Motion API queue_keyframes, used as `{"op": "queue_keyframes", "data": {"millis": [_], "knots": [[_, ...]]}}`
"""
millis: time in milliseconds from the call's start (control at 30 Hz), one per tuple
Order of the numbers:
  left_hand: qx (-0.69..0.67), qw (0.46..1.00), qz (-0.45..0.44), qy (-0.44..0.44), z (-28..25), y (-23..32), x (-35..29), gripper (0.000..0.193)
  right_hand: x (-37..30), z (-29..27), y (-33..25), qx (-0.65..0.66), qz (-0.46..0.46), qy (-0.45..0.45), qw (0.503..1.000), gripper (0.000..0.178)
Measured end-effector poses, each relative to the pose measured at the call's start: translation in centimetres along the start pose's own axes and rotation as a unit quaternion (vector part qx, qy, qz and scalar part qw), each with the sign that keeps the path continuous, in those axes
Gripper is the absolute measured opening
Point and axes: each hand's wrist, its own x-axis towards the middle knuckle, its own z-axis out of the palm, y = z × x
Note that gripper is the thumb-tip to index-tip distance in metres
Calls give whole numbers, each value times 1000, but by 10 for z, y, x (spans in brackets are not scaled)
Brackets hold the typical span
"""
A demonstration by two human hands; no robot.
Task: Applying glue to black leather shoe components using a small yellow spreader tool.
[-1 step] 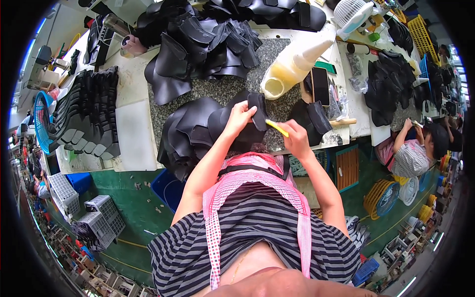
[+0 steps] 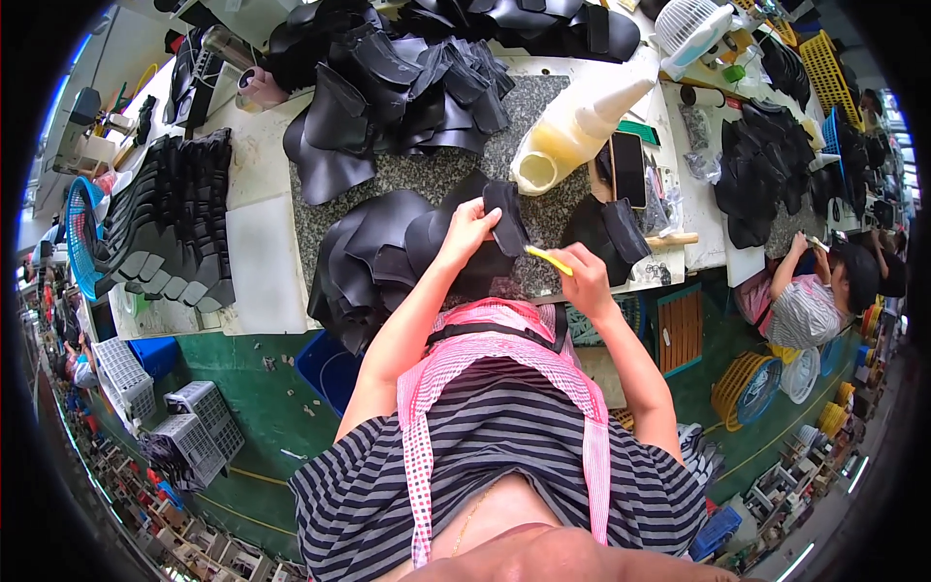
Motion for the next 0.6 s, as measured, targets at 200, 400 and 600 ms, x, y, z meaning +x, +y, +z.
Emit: {"op": "queue_keyframes", "data": {"millis": [200, 400, 600], "knots": [[-9, 1000, -28, -8, 4, 5, -6, 13, 7, 2, -16, 22, 54, 88, 994, 25], [-39, 998, -38, 11, 0, 5, -8, 14, -17, 2, -14, 37, 101, 31, 994, 21], [-19, 999, -41, -5, 5, 2, -11, 15, 19, 20, -11, 56, 99, 112, 987, 6]]}}
